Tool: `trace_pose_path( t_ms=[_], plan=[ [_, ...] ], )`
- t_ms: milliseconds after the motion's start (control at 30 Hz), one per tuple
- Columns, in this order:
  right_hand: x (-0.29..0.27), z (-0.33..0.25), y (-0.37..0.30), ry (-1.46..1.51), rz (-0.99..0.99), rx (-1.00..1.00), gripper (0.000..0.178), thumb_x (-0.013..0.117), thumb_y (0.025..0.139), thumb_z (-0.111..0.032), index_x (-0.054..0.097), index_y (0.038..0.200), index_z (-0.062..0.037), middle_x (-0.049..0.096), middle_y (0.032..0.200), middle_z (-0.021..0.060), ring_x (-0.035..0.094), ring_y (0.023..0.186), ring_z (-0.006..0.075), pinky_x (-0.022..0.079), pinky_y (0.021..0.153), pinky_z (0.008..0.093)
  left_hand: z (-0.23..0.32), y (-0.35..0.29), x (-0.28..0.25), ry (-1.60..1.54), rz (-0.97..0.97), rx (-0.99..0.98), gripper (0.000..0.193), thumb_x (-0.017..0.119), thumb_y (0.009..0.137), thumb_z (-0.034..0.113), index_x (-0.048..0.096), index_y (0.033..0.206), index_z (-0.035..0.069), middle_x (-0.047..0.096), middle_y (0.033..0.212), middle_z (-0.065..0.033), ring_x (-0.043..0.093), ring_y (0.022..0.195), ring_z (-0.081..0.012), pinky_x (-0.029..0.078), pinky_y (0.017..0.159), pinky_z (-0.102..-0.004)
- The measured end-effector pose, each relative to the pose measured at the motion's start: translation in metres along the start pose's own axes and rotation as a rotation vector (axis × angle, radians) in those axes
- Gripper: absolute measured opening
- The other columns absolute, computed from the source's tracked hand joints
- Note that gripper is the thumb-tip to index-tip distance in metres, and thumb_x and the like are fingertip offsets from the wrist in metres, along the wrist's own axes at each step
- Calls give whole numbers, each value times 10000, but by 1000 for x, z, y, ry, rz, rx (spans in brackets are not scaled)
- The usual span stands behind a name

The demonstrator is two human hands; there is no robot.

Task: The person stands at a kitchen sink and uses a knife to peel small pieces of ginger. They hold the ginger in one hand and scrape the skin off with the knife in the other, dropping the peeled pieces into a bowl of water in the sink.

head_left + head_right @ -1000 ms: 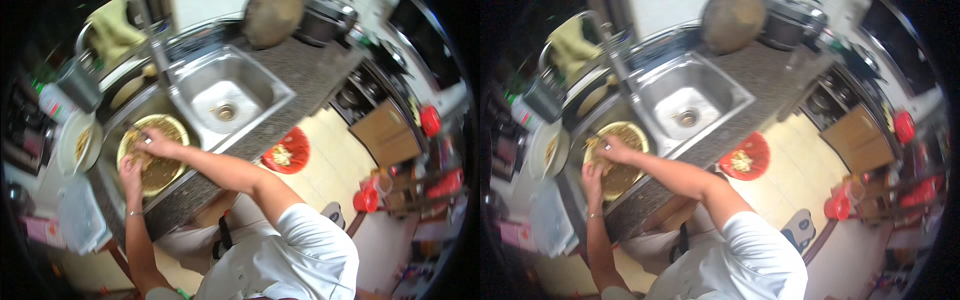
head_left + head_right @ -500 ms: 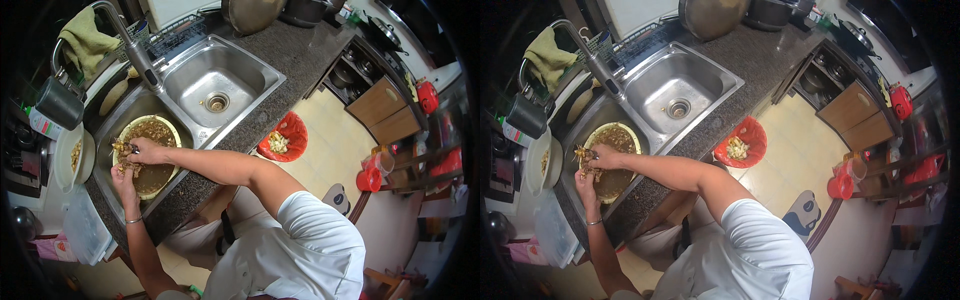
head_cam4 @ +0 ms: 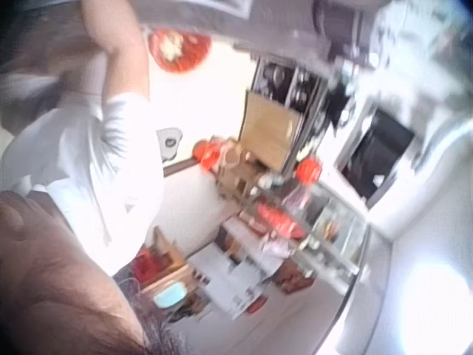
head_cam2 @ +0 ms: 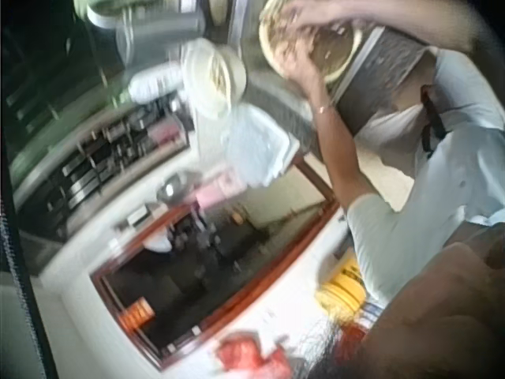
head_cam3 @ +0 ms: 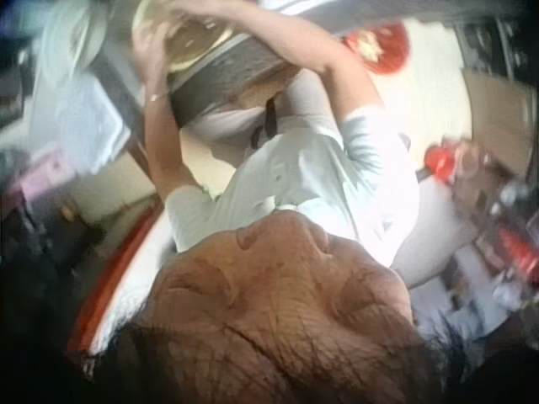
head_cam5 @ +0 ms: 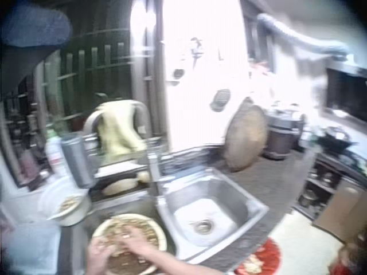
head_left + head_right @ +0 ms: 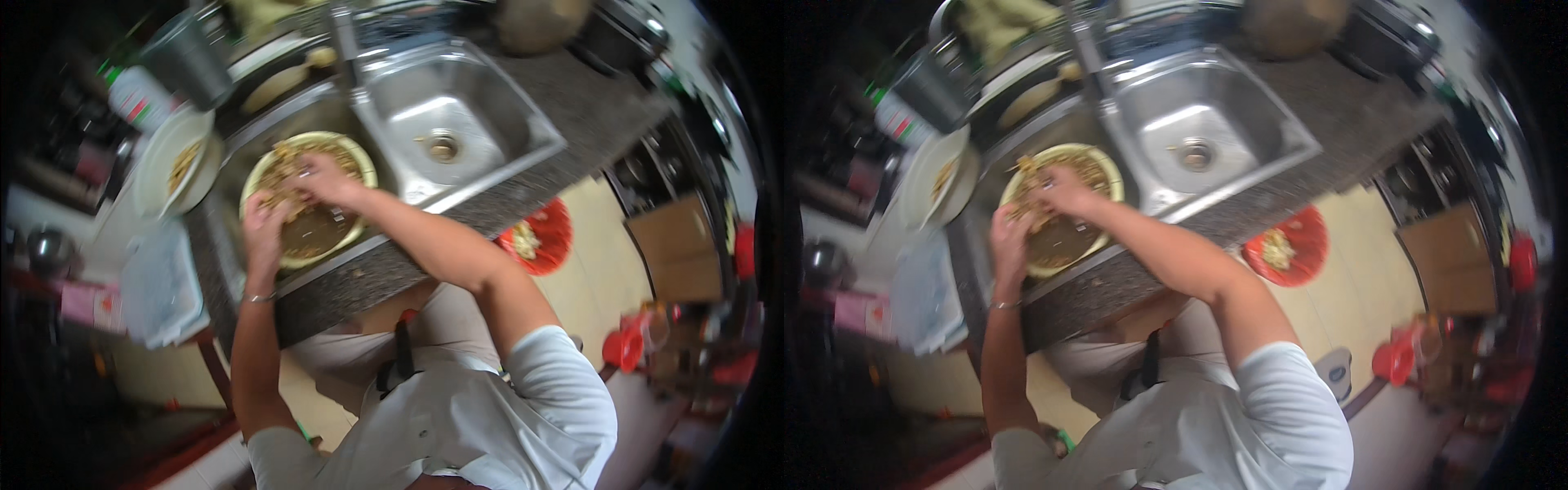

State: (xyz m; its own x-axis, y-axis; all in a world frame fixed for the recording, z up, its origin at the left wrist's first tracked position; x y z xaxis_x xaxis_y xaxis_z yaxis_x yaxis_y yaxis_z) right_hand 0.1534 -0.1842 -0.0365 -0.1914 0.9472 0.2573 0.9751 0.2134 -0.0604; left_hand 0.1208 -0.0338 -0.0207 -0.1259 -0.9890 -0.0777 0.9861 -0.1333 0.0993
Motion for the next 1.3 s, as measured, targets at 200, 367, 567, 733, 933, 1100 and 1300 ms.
trace_pose_path(
  t_ms=[200, 367, 567, 733, 933, 1100, 1300],
  plan=[
    [9, -10, -2, 21, -57, 13, 107, 647, 927, -138, 592, 973, -59, 566, 670, -12, 512, 535, 64, 392, 463, 207, 4, -3, 6, -314, -14, -32, 338, 608, 881, -72, 461, 1169, 24, 618, 1036, -70, 613, 914, -117, 515, 804, -249],
    [8, -8, -1, 89, -64, 43, 164, 667, 914, -155, 611, 995, -24, 574, 727, -13, 521, 566, 45, 419, 456, 196, 7, -1, 5, -326, -49, 52, 339, 619, 875, -62, 469, 1159, 45, 601, 1058, -71, 595, 935, -115, 509, 830, -259],
    [7, -13, -4, 75, -50, 17, 186, 674, 917, -160, 608, 1033, -29, 554, 721, -34, 521, 581, 43, 423, 476, 190, 2, 0, 3, -296, -62, 53, 326, 623, 856, -82, 479, 1113, 57, 592, 1064, -61, 586, 935, -113, 506, 824, -257],
    [3, -15, -2, 121, -1, -28, 203, 696, 899, -110, 607, 1068, -40, 585, 731, -25, 525, 590, 45, 420, 491, 195, 4, 0, 4, -342, -66, 66, 328, 629, 845, -92, 486, 1096, 64, 588, 1073, -56, 586, 942, -117, 507, 838, -262],
    [2, -20, -2, 196, 15, -77, 175, 689, 901, -88, 596, 1043, -43, 607, 750, -11, 531, 585, 51, 414, 490, 198, -5, 4, 6, -448, -66, 18, 313, 630, 872, -71, 475, 1101, 75, 593, 1083, -65, 609, 966, -136, 517, 876, -271],
    [3, -19, -2, 257, 4, -66, 180, 684, 898, -75, 587, 1045, -38, 600, 737, -12, 530, 578, 55, 402, 484, 201, 0, 2, 7, -470, -86, -7, 311, 636, 867, -72, 480, 1092, 76, 580, 1077, -48, 598, 993, -129, 506, 896, -268],
    [3, -15, 1, 235, -48, -22, 186, 682, 897, -83, 582, 1045, -31, 578, 716, -16, 514, 566, 57, 406, 481, 204, 15, -2, 5, -136, -53, 124, 316, 661, 825, -92, 501, 1052, 59, 524, 1037, -6, 538, 1022, -87, 465, 898, -238]
  ],
)
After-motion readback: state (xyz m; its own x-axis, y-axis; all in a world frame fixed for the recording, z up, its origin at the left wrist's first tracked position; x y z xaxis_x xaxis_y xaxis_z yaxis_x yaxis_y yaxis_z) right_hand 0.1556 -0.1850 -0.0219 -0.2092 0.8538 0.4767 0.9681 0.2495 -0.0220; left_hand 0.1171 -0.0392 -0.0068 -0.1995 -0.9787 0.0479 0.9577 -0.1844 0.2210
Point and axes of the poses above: each hand's wrist, its own y-axis towards the middle knuckle, its own x-axis out of the palm, z = x × y, the point moved 9 cm from there along y, towards the middle knuckle
